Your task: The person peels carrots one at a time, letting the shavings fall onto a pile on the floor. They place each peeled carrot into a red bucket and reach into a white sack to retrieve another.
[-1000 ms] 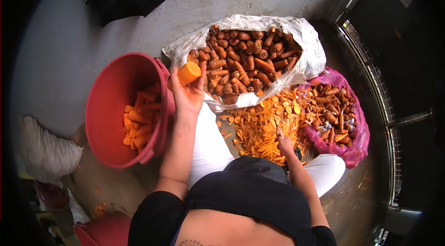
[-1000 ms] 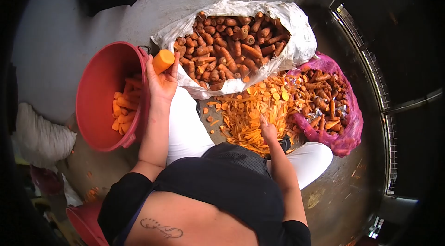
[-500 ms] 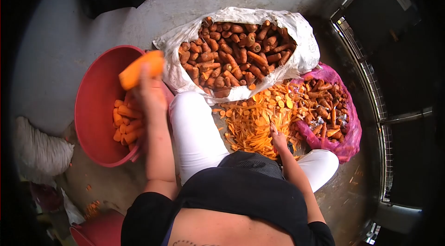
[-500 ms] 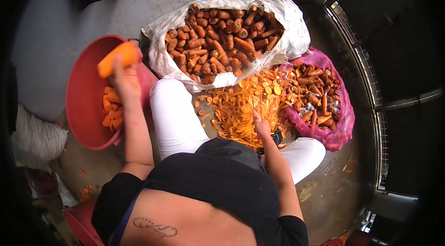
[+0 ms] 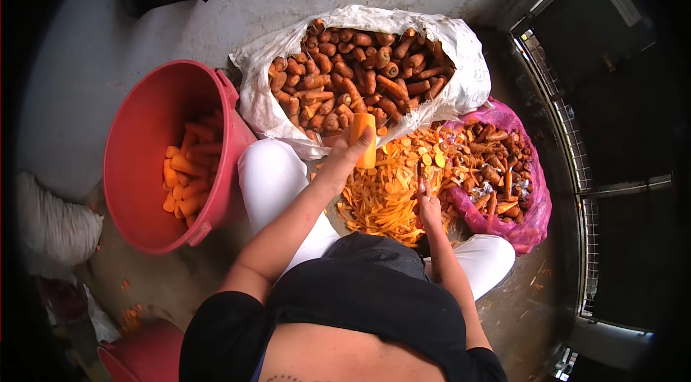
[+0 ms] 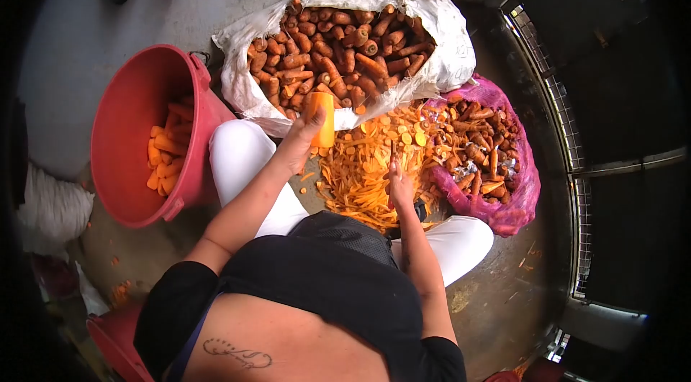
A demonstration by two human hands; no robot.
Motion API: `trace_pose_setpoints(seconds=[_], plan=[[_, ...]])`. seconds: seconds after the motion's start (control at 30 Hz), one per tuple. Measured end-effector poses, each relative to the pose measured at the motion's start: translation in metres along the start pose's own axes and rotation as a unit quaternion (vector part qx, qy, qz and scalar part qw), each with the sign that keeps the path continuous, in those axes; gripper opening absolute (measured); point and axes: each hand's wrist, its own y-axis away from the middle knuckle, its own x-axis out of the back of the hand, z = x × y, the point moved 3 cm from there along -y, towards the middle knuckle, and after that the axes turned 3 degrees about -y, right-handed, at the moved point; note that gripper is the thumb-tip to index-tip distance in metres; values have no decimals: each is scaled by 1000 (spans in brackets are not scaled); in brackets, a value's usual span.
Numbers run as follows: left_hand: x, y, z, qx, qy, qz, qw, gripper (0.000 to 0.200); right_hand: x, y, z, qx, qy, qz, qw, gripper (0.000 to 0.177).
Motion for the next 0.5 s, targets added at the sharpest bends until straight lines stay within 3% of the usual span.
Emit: trace_pose_setpoints(seconds=[0.03,0.13,0.17,0.4,0.43,0.5], plan=[[-2,1,-8,81,65,-31,994,73,-1,1,0,9,-16,3,1000,45],[-8,2,-23,186,280,-107,936,66,3,-2,9,3,-11,-15,1000,45],[-6,-1,-32,205,297,-99,928,56,4,-3,14,-10,-11,-18,1000,46],[-7,-9,-47,224,166,-60,958,51,-5,26,-28,36,-52,-32,997,44],[-8,-8,-49,206,85,-16,975,55,-6,28,-33,49,-67,-36,996,41],[-12,-9,-48,211,107,-53,970,62,-6,32,-40,78,-88,-48,992,39]])
